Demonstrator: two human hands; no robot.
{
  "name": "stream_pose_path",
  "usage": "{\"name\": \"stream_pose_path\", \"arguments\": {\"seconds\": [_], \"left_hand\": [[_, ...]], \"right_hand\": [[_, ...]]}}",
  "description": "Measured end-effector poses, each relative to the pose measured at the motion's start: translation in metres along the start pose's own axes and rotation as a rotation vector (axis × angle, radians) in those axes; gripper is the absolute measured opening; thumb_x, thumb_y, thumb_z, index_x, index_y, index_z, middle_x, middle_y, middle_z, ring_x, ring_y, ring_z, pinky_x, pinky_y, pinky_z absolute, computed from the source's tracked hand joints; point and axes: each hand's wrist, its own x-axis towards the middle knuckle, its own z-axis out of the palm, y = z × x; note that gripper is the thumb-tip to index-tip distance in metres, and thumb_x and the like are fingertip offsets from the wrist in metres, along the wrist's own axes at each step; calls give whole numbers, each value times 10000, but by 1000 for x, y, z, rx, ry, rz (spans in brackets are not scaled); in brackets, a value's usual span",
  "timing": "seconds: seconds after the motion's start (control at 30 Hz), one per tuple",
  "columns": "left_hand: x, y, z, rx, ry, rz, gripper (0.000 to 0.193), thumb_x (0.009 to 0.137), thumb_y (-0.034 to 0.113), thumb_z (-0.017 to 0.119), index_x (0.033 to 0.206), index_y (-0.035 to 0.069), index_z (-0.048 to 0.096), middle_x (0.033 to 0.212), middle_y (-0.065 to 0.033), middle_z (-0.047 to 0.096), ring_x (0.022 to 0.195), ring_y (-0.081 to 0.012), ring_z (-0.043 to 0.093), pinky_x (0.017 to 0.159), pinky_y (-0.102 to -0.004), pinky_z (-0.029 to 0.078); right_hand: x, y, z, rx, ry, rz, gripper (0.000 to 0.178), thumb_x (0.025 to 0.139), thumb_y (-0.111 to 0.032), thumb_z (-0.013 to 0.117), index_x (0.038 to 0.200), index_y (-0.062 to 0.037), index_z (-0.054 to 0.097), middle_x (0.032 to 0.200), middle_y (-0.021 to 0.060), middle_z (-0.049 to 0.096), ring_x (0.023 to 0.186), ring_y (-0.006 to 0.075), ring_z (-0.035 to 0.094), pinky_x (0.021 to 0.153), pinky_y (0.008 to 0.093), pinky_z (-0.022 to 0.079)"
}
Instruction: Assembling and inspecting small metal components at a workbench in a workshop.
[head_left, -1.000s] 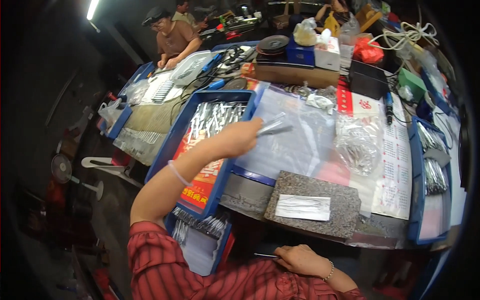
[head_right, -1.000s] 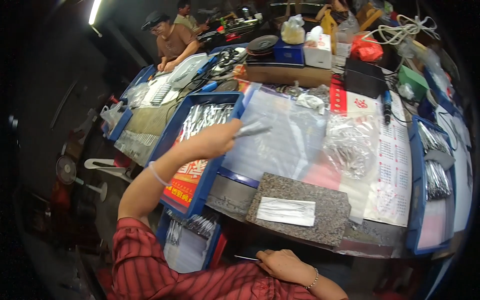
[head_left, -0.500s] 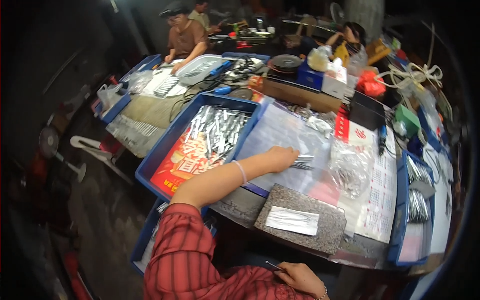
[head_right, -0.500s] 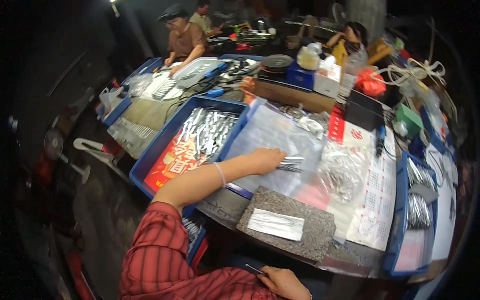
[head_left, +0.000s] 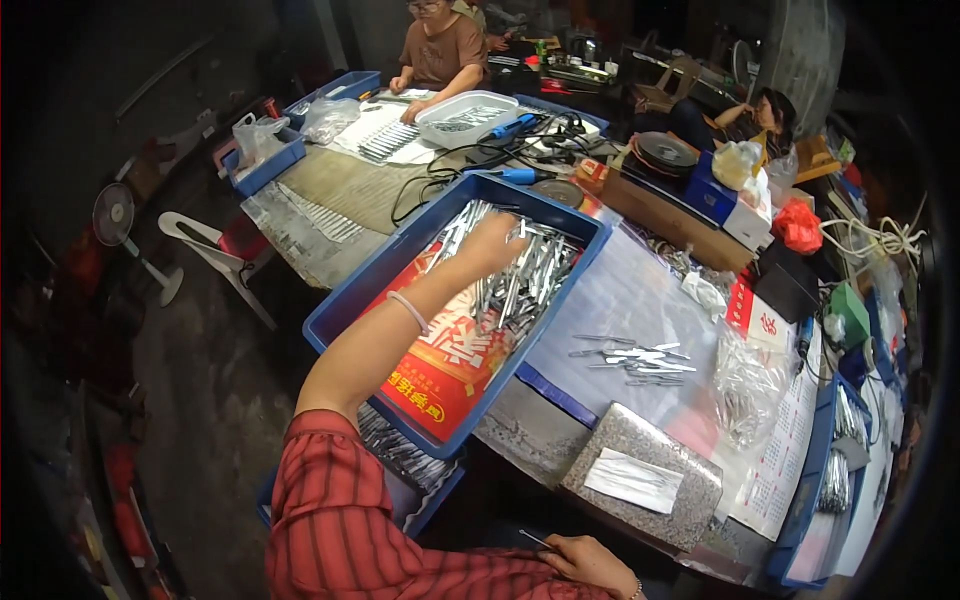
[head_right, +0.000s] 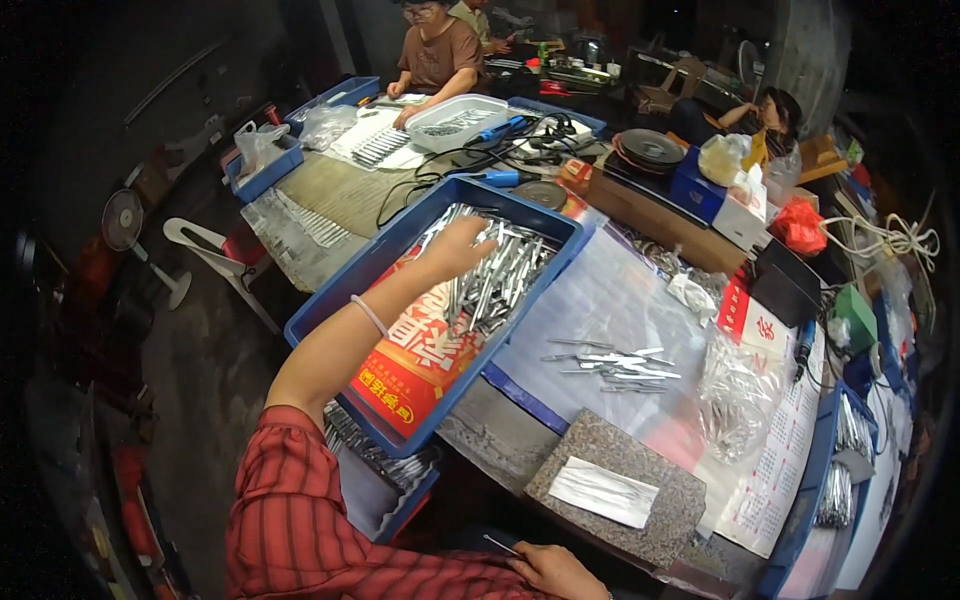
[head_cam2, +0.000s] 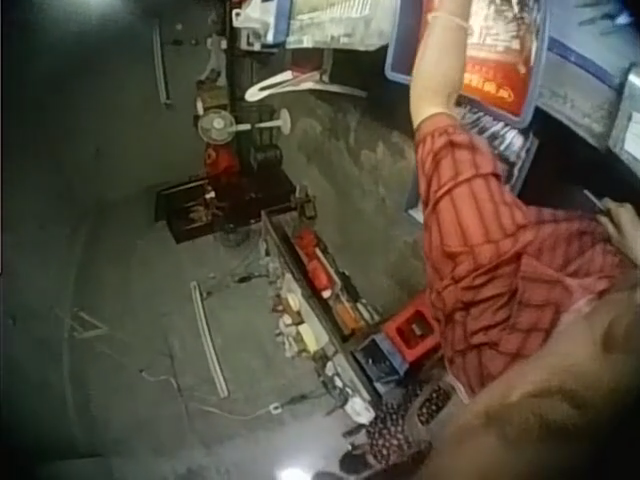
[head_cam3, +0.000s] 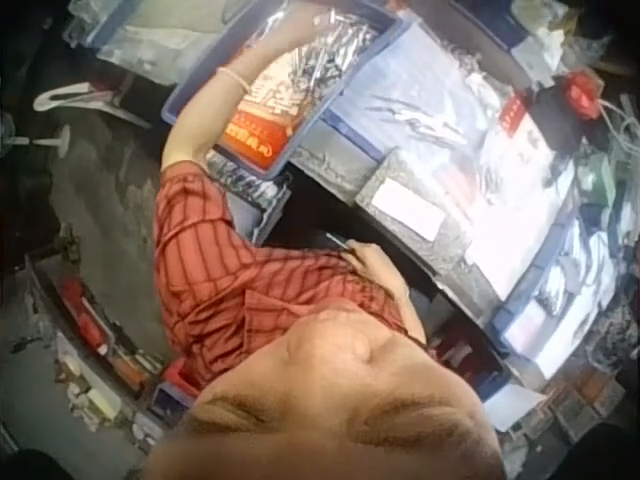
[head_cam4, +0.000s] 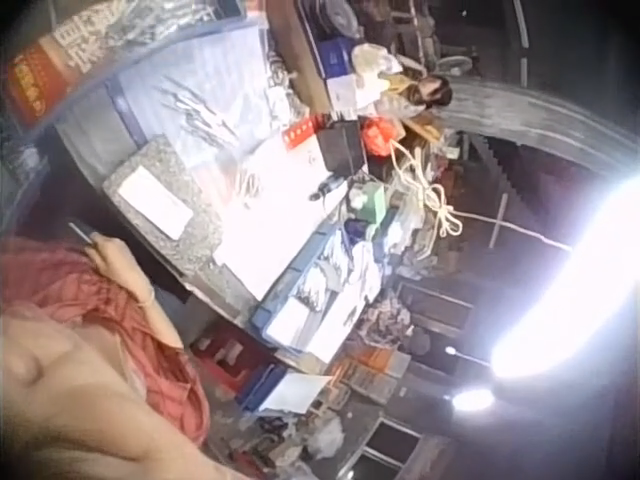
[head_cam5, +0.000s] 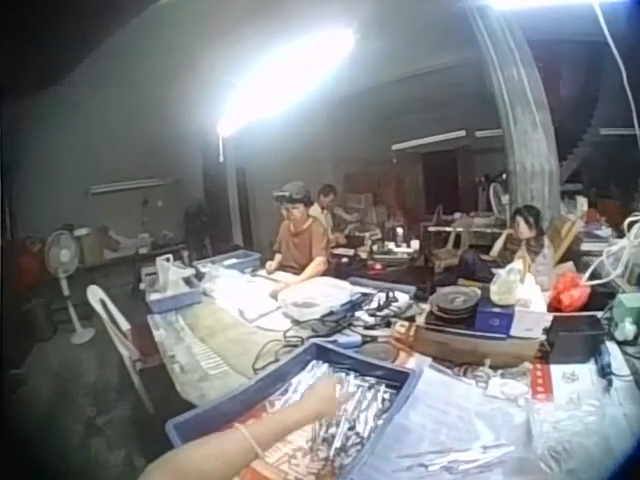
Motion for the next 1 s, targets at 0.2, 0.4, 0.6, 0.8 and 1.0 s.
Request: {"name": "stream_pose_path", "arguments": {"seconds": [0.2,0.4,0.6,0.8,1.0], "left_hand": [[-2,-75,-2,173,-89,-483,683,867,518,617,1207,-70,546,1259,-293,532,1176,-417,529,987,-473,441],[12,-61,14,269,-106,-604,836,848,611,585,1309,-75,464,1357,-231,467,1282,-348,433,1036,-472,365],[33,-56,9,293,-178,-746,1003,778,742,569,1313,-103,495,1401,-252,431,1310,-380,403,1070,-463,326],[43,-58,22,276,-153,-773,1074,724,771,602,1326,-109,468,1421,-272,395,1305,-402,412,1048,-452,374],[42,-51,17,270,-187,-771,1057,720,776,596,1326,-82,481,1394,-262,444,1308,-394,419,1048,-462,376]], "right_hand": [[34,11,11,8,-24,20,258,952,-268,574,995,-15,598,781,230,626,726,413,622,638,440,488],[50,61,42,181,-56,135,371,985,-332,538,1036,31,595,869,208,646,770,292,621,708,388,484],[52,60,39,254,-119,313,456,1005,-393,496,1079,44,601,902,168,656,801,214,596,729,360,482],[48,93,51,233,-208,428,537,1010,-469,442,1227,-2,592,1080,144,661,933,197,597,841,333,482],[47,150,89,539,-210,441,580,1011,-486,407,1395,-57,483,1376,143,526,1240,256,488,1076,358,345]]}}
